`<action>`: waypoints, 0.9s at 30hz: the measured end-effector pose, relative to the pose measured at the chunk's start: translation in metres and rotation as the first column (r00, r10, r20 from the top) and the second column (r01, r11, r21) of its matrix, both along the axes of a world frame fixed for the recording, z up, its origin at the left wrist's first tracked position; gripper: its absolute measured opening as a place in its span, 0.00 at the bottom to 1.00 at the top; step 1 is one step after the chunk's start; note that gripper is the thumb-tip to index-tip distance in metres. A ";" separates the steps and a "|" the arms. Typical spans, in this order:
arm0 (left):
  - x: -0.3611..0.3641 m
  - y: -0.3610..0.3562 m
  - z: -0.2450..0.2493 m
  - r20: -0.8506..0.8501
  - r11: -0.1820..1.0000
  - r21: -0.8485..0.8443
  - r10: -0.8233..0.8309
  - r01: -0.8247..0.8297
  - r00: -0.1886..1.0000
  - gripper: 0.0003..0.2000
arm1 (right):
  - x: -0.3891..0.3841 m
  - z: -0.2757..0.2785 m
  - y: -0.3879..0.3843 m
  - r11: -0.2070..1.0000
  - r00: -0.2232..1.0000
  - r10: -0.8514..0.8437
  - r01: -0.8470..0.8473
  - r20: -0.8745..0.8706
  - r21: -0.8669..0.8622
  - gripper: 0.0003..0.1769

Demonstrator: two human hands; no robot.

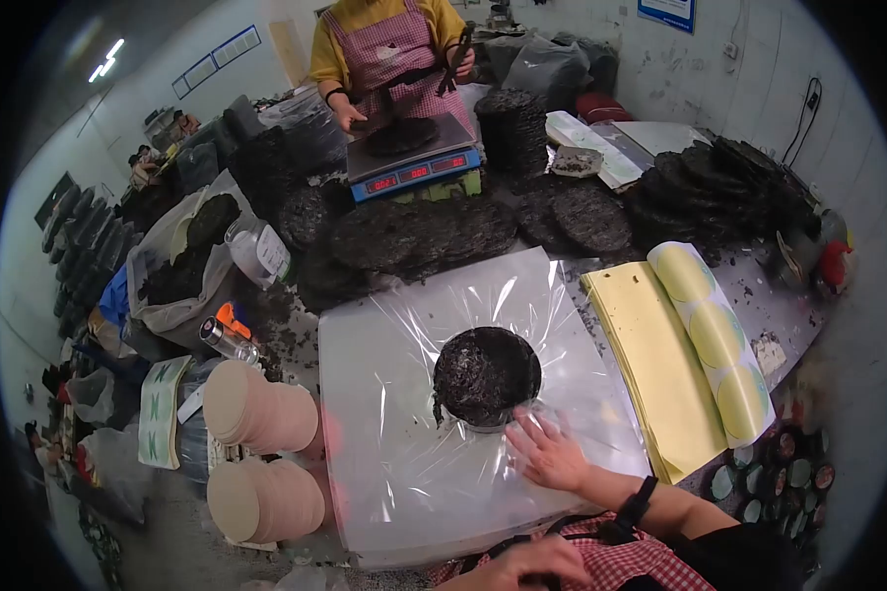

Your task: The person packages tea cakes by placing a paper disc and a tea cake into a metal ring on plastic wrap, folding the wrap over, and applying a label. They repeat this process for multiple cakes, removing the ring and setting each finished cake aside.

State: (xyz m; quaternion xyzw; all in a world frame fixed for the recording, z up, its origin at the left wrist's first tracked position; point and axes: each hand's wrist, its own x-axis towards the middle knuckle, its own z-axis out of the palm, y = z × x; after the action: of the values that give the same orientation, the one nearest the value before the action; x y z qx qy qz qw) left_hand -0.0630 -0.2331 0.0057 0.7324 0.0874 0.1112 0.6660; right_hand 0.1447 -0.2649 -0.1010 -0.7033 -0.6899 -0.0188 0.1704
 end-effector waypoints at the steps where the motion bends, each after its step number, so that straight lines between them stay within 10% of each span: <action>1: -0.006 -0.009 -0.025 -0.087 0.973 -0.220 0.052 -0.070 0.995 0.19 | 0.003 0.001 0.017 0.998 1.000 -0.009 0.008 0.013 0.062 0.40; 2: -0.005 -0.019 -0.056 -0.125 0.936 0.181 0.327 -0.302 0.937 0.20 | 0.006 0.001 0.033 0.992 0.999 -0.021 0.017 0.025 0.126 0.44; 3: -0.003 -0.010 -0.080 -0.119 0.934 0.189 0.329 -0.304 0.937 0.20 | 0.008 0.002 0.045 0.991 0.999 -0.019 0.015 0.028 0.135 0.44; 5: 0.004 0.006 -0.118 0.138 0.586 0.626 0.565 -0.514 0.813 0.35 | 0.012 0.001 0.058 1.000 1.000 -0.002 0.002 -0.011 0.023 0.42; 9: 0.056 0.078 -0.088 0.107 0.307 0.892 0.569 -0.331 0.815 0.35 | 0.018 0.010 0.076 0.994 1.000 -0.001 0.003 0.012 -0.108 0.24; 13: 0.076 0.152 -0.100 0.188 0.319 0.907 0.273 -0.273 0.943 0.25 | 0.033 0.020 0.085 0.976 0.993 0.025 -0.049 -0.113 -0.211 0.24; 15: 0.086 0.160 -0.074 -0.301 0.531 0.846 0.392 0.054 0.869 0.20 | 0.040 0.005 0.068 0.994 0.978 0.086 -0.098 -0.189 -0.054 0.23; 17: 0.096 0.168 -0.086 -0.119 0.368 0.928 0.427 -0.051 0.897 0.20 | 0.043 0.012 0.046 0.891 0.811 0.074 0.208 -0.580 0.404 0.20; 21: 0.102 0.163 -0.077 -0.119 0.217 0.975 0.331 0.048 0.936 0.21 | 0.058 0.023 0.101 0.680 0.665 -0.363 0.668 -0.653 0.302 0.32; 23: 0.108 0.175 -0.073 -0.269 0.338 0.929 0.343 0.149 0.900 0.20 | 0.089 -0.021 0.122 0.881 0.615 -0.442 0.434 -0.653 -0.188 0.33; 25: 0.117 0.187 -0.073 -0.124 0.289 0.957 0.436 -0.009 0.891 0.18 | 0.088 -0.013 0.128 0.891 0.690 -0.436 0.418 -0.577 -0.174 0.31; 27: 0.136 0.208 -0.071 -0.537 0.597 0.788 0.547 0.151 0.642 0.14 | 0.081 -0.010 0.125 0.925 0.765 -0.321 0.380 -0.558 -0.012 0.33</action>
State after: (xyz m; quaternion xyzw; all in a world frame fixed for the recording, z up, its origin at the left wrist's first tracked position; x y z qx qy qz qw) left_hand 0.0730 -0.0253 -0.0654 0.9050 0.3821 -0.0869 0.1654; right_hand 0.2257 -0.1402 -0.1108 -0.7854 -0.4656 0.1174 0.3907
